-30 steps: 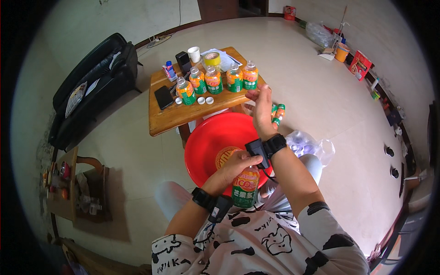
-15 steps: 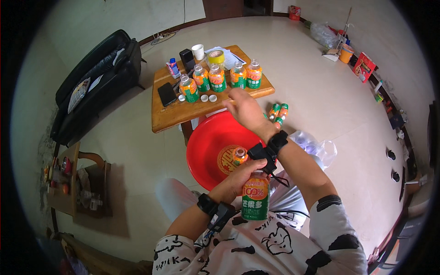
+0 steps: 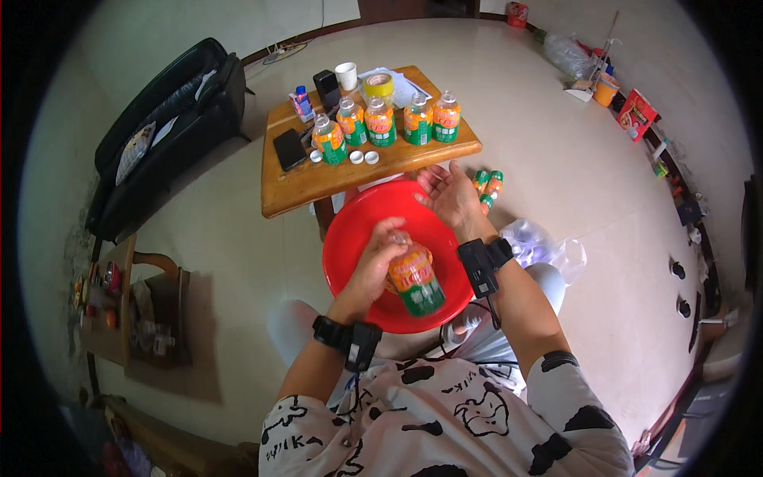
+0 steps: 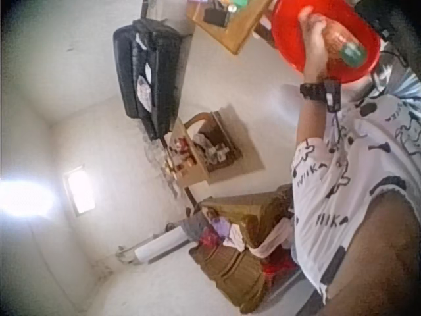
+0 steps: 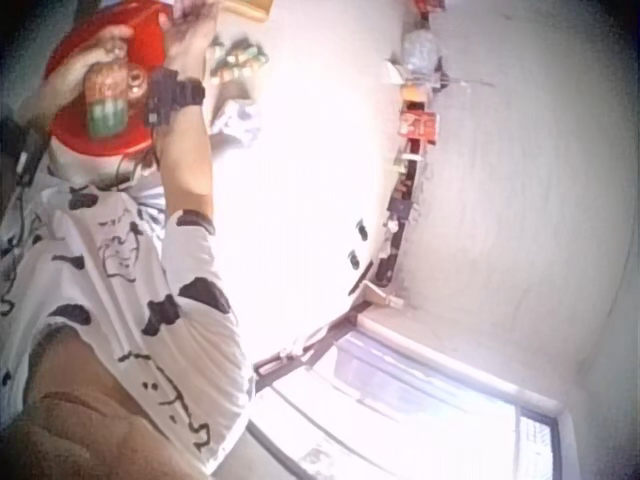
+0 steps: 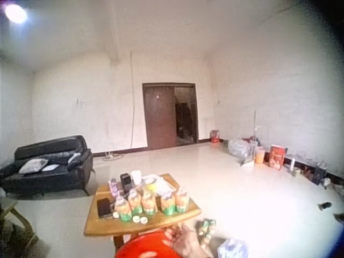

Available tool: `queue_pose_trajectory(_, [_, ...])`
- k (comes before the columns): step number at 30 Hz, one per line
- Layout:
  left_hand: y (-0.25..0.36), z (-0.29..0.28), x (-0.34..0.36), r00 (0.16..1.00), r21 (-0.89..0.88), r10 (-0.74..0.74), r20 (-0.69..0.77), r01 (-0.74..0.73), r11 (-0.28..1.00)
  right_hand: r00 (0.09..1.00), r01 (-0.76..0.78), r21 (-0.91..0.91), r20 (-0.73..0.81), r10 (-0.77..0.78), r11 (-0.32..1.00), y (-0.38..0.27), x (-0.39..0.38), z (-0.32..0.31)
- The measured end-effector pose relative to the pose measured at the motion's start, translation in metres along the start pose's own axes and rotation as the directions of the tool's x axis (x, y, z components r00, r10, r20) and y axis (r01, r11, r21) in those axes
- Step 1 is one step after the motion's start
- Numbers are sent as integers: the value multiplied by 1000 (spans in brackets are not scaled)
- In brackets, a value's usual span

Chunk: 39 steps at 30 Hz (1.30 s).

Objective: Emptying multiple bottles of juice into a red bucket.

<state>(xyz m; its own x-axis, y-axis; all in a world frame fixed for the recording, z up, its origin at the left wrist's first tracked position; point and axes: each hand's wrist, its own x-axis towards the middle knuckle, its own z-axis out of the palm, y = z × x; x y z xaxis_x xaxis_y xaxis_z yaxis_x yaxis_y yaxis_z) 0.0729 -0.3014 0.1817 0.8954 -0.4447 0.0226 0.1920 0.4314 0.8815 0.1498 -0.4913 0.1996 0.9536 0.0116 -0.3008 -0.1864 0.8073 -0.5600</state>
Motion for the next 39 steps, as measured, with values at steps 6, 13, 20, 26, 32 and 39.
queue_pose_trajectory(6, [-11,-54,29,920,638,363,146,-368,676,986,-133,-136,-116,118,982,35,-15,-35])
queue_pose_trajectory(13, [-29,-105,25,977,742,214,-16,-132,657,949,-267,-619,-304,88,739,83,-30,-89])
queue_pose_trajectory(20, [-46,-113,39,972,644,217,-92,-108,757,1000,24,-981,26,-6,-193,108,-6,-157])
queue_pose_trajectory(26, [-47,-116,43,985,337,97,-141,-45,941,995,95,-987,90,48,-128,116,0,-154])
queue_pose_trajectory(32, [-53,-125,38,987,270,85,-133,-47,962,992,125,-989,124,13,-74,97,-4,-122])
queue_pose_trajectory(39, [-31,-115,30,933,677,313,-178,-115,727,972,225,-971,230,-48,-78,42,-28,-82])
